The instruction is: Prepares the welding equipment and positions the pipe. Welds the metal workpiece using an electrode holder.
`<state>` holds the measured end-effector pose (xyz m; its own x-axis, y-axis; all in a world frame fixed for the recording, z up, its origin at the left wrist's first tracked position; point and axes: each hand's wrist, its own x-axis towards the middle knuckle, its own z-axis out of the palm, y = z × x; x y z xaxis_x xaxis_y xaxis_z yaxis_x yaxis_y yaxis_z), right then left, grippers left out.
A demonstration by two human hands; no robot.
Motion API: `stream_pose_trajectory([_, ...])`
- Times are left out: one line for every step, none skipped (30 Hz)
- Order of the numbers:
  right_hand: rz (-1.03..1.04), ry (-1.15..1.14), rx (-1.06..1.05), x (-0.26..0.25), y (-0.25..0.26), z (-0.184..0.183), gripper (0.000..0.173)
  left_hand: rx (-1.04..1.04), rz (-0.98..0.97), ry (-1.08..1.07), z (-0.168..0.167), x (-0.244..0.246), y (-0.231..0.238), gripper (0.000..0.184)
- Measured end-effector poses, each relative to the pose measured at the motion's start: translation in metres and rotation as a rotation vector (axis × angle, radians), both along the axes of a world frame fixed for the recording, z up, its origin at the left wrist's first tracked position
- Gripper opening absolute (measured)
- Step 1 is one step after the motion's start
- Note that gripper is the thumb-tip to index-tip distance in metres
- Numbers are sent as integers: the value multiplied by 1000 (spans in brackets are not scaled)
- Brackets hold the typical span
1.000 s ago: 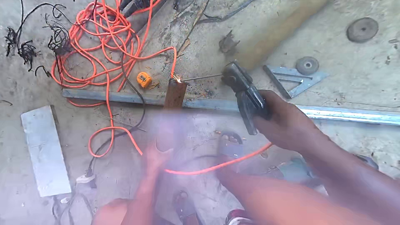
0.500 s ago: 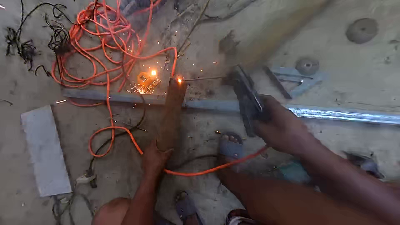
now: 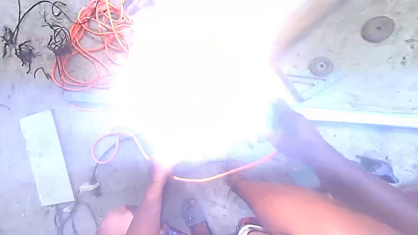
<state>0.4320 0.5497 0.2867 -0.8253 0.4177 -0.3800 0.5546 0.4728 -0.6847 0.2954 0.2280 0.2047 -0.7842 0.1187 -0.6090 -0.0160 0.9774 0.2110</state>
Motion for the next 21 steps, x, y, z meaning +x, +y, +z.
stream_pose_trajectory([4, -7, 15, 0, -1, 0, 50, 6, 2, 11, -1, 0, 0, 88])
stream_pose_trajectory([-4, -30, 9, 0, -2, 3, 50, 6, 1, 13, -1, 0, 0, 88])
stream_pose_trajectory([-25, -45, -8, 0, -2, 7, 52, 5, 7, -3, 1, 0, 1, 88])
stream_pose_trajectory([-46, -1, 2, 2, -3, 6, 54, -8, -8, -24, 2, -2, 1, 88])
stream_pose_trajectory([-74, 44, 0, 3, -4, 6, 55, -20, -15, -38, 3, -3, 2, 88])
stream_pose_trajectory([-93, 74, 4, 5, -3, 5, 55, -31, -16, -50, 4, -3, 2, 88])
stream_pose_trajectory([-103, 83, -4, 5, -3, 6, 56, -35, -14, -55, 4, -2, 2, 90])
stream_pose_trajectory([-101, 87, -9, 6, -2, 5, 56, -33, -13, -50, 4, -2, 1, 90])
stream_pose_trajectory([-92, 84, -13, 6, -2, 3, 55, -25, -8, -42, 3, -2, 1, 90])
stream_pose_trajectory([-82, 81, -23, 6, -2, 1, 54, -8, -3, -25, 1, -1, 1, 89])
stream_pose_trajectory([-70, 75, -28, 6, -2, -1, 55, 8, 0, -14, 1, 0, 1, 89])
stream_pose_trajectory([-61, 68, -31, 6, -3, -3, 55, 13, 0, -17, 1, 0, 1, 90])
stream_pose_trajectory([-58, 54, -33, 6, -4, -3, 55, 8, -8, -15, 1, 0, 1, 90])
stream_pose_trajectory([-56, 45, -26, 6, -4, -4, 55, 7, -13, -8, 0, 0, 0, 88])
stream_pose_trajectory([-55, 36, -15, 6, -5, -4, 55, 9, -16, 0, -1, 0, 0, 88])
stream_pose_trajectory([-58, 20, -14, 5, -5, -3, 55, 4, -16, 6, -1, 1, 0, 88])
stream_pose_trajectory([-59, 6, -14, 5, -5, -3, 54, -1, -16, 4, -2, 0, 0, 88])
stream_pose_trajectory([-58, -1, -14, 4, -5, -3, 54, -6, -17, 3, -2, 0, 0, 89])
stream_pose_trajectory([-56, -4, -19, 4, -5, -3, 54, -10, -17, 2, -2, 0, 1, 89])
stream_pose_trajectory([-52, 3, -20, 4, -5, -5, 54, -14, -17, 1, -2, 0, 1, 89])
stream_pose_trajectory([-47, 22, -19, 5, -4, -6, 54, -15, -19, 3, -2, 1, 1, 88])
